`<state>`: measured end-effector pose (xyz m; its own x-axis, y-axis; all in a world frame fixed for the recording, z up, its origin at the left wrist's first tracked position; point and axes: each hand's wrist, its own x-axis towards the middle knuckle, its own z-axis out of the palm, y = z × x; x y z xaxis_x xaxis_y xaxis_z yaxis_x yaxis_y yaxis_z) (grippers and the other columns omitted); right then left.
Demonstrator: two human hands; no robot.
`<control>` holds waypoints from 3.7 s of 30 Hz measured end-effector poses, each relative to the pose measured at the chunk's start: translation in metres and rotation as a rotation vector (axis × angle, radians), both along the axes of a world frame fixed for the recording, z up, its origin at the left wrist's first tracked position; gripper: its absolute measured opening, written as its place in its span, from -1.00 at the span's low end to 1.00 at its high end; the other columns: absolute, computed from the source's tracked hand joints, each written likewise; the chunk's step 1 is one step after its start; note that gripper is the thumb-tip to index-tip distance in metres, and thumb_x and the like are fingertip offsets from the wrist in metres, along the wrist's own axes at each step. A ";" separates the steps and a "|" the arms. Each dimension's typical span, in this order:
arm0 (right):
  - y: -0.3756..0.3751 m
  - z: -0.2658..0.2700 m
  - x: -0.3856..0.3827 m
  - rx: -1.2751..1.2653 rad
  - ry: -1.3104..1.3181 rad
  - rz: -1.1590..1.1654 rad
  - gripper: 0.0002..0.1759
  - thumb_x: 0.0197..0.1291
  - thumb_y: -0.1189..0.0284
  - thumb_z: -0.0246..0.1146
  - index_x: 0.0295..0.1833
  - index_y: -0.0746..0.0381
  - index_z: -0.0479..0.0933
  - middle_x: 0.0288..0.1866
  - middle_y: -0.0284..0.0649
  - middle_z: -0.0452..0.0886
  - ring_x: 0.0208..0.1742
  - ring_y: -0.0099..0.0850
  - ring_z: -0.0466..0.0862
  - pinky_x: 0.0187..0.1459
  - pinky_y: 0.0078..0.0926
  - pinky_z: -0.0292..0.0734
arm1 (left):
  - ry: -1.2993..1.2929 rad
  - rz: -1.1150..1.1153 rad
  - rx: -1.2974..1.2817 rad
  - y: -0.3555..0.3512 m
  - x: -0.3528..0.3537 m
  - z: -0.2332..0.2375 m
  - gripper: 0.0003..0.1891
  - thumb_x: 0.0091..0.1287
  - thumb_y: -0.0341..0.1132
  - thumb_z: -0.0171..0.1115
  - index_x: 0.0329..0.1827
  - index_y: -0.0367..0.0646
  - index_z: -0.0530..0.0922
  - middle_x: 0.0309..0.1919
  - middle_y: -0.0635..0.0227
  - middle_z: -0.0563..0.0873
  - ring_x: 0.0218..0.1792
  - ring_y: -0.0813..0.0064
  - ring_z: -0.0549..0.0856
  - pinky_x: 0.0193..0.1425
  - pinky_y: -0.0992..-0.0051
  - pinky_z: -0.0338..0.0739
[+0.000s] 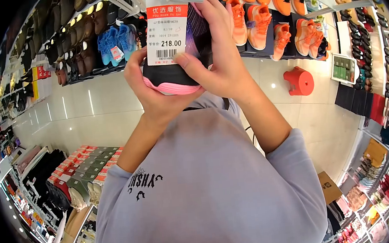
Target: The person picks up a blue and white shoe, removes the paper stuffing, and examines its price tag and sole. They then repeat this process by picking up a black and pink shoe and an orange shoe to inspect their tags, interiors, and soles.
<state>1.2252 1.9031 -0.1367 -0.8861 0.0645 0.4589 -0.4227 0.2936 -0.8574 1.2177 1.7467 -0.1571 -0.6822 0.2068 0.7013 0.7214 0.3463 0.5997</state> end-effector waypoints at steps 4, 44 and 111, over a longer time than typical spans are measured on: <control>-0.039 0.000 0.014 0.042 0.017 0.024 -0.12 0.01 0.41 0.35 0.42 0.40 0.10 0.45 0.12 0.12 0.48 -0.04 0.09 0.43 -0.16 -0.04 | 0.128 0.024 -0.095 -0.042 0.016 0.001 0.04 -0.32 -0.10 0.72 0.25 -0.14 0.23 0.16 0.04 0.29 0.16 0.10 0.38 0.13 0.19 0.43; -0.387 -0.011 -0.014 0.027 -0.103 0.846 -0.11 0.04 0.26 0.31 0.42 0.40 0.10 0.40 0.05 0.21 0.43 -0.08 0.16 0.44 0.06 -0.41 | -0.025 0.855 0.047 -0.340 0.106 -0.017 0.05 -0.31 -0.16 0.71 0.26 -0.15 0.20 0.18 0.03 0.30 0.20 0.11 0.40 0.18 0.26 0.48; -1.005 -0.016 -0.237 0.080 -0.031 0.958 -0.33 0.16 0.31 0.28 0.35 0.35 0.29 0.24 -0.06 0.48 0.32 -0.20 0.42 0.46 0.09 -0.29 | -0.057 1.043 -0.023 -0.936 -0.091 -0.011 0.03 -0.37 -0.15 0.72 0.25 -0.18 0.31 0.13 -0.08 0.33 0.12 0.01 0.42 0.06 0.24 0.52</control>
<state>0.9879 0.8985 -0.1527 -0.5583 -0.7236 0.4059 -0.4906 -0.1066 -0.8648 1.1270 0.8111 -0.1679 -0.5616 -0.4913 0.6658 0.0284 0.7927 0.6089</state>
